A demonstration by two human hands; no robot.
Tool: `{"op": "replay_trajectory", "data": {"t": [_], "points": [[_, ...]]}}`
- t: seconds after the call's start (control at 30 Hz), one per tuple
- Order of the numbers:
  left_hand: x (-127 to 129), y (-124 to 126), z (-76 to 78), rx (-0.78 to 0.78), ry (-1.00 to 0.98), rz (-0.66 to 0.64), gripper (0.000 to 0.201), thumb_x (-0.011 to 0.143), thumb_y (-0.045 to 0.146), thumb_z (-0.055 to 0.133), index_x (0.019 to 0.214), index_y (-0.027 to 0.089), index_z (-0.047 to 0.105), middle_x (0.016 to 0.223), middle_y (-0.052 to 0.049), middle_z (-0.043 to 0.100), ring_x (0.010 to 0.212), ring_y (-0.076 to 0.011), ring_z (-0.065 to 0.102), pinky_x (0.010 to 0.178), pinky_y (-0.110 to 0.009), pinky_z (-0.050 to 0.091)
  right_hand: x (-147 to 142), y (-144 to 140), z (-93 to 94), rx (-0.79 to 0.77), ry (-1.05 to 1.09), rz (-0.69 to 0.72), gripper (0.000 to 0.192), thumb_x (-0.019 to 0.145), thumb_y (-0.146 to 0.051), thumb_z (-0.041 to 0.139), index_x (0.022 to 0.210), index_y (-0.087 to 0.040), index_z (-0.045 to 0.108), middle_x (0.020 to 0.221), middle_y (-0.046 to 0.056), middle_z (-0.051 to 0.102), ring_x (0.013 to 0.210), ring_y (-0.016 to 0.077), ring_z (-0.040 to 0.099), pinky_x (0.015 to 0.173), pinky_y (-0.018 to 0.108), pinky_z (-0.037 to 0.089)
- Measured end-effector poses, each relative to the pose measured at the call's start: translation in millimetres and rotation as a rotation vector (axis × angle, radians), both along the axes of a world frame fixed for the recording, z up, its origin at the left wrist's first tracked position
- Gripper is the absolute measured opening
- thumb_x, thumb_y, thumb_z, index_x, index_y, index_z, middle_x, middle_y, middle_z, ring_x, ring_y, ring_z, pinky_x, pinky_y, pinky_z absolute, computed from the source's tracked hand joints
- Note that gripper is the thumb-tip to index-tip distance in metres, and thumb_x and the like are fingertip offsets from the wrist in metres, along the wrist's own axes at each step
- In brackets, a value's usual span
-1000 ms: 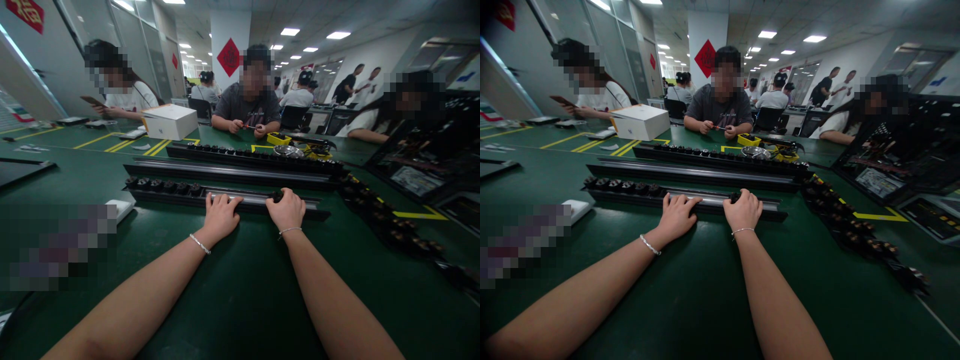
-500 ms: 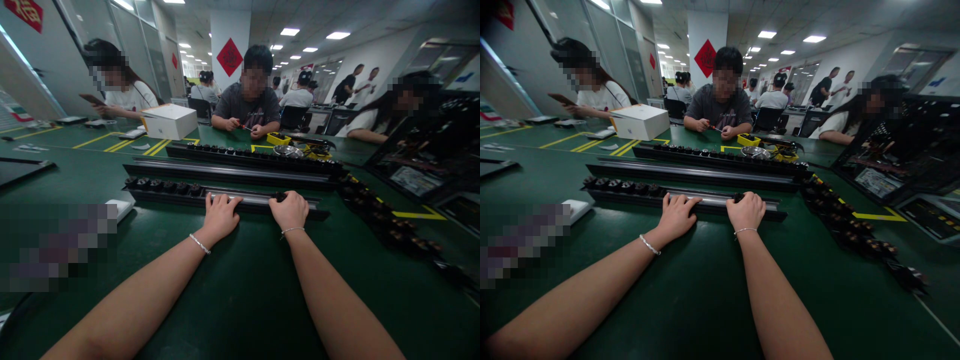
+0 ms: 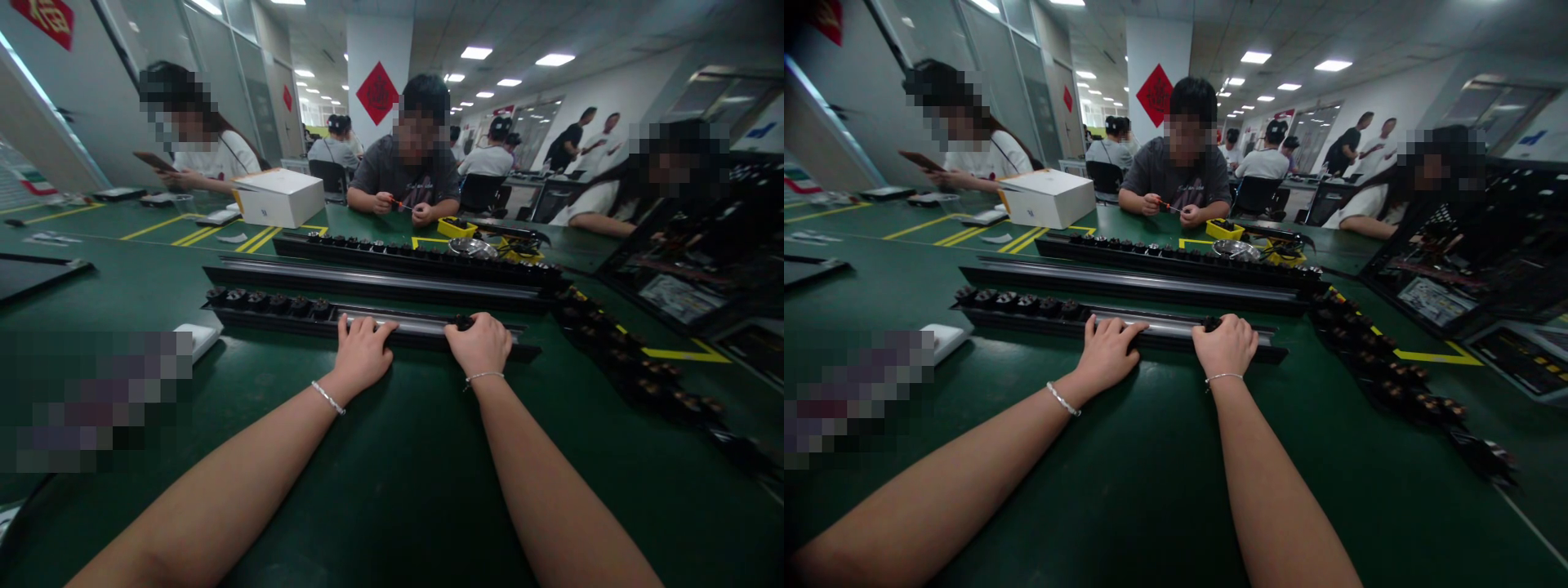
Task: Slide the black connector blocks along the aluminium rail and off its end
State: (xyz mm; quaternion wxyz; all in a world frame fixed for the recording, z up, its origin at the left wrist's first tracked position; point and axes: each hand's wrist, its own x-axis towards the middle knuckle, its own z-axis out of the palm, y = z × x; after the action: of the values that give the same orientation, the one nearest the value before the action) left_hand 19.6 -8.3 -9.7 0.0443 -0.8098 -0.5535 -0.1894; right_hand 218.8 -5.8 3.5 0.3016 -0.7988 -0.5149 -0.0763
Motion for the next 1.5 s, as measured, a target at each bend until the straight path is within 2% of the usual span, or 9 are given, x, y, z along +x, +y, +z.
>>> {"op": "replay_trajectory", "data": {"t": [0.23,0.37,0.57,1.2,1.5], "points": [[0,0,-0.6,0.001,0.005,-0.018,0.049,0.079,0.025,0.052,0.127,0.03,0.05,0.103,-0.006,0.056,0.112,-0.0278,0.047,0.109,-0.061,0.009,2,-2,4.6,-0.061,-0.003,-0.006,0.037,0.07,-0.038,0.049,0.097,-0.014,0.057,0.1,0.014,0.062,0.101,0.029,0.051,0.093,0.042,0.032],[0,0,-0.9,-0.002,0.002,-0.015,0.048,0.078,0.025,0.051,0.127,0.03,0.05,0.104,-0.006,0.056,0.113,-0.0278,0.047,0.11,-0.061,0.008,8,-4,5.4,-0.09,-0.015,0.043,0.04,0.07,-0.041,0.049,0.101,-0.016,0.057,0.102,0.012,0.062,0.101,0.0289,0.051,0.092,0.041,0.033],[0,0,-1.0,0.0,-0.005,-0.012,0.048,0.078,0.025,0.052,0.126,0.031,0.051,0.103,-0.006,0.057,0.112,-0.0272,0.047,0.11,-0.061,0.008,11,-4,1.9,-0.046,-0.012,0.035,0.044,0.07,-0.041,0.051,0.107,-0.016,0.055,0.104,0.012,0.062,0.102,0.0279,0.05,0.095,0.042,0.03],[-1,0,0.1,-0.022,-0.005,-0.011,0.048,0.079,0.026,0.051,0.127,0.031,0.05,0.104,-0.005,0.057,0.113,-0.0271,0.047,0.111,-0.059,0.007,15,-4,2.7,-0.041,0.022,0.023,0.038,0.072,-0.032,0.049,0.106,-0.016,0.055,0.1,0.011,0.062,0.101,0.026,0.052,0.095,0.039,0.031],[-1,0,-0.6,0.0,0.0,-0.011,0.048,0.079,0.025,0.05,0.126,0.031,0.051,0.103,-0.005,0.057,0.112,-0.0269,0.048,0.11,-0.059,0.009,17,-3,1.7,-0.051,0.007,0.027,0.042,0.071,-0.032,0.049,0.11,-0.015,0.054,0.104,0.013,0.062,0.102,0.0258,0.051,0.095,0.038,0.031]]}}
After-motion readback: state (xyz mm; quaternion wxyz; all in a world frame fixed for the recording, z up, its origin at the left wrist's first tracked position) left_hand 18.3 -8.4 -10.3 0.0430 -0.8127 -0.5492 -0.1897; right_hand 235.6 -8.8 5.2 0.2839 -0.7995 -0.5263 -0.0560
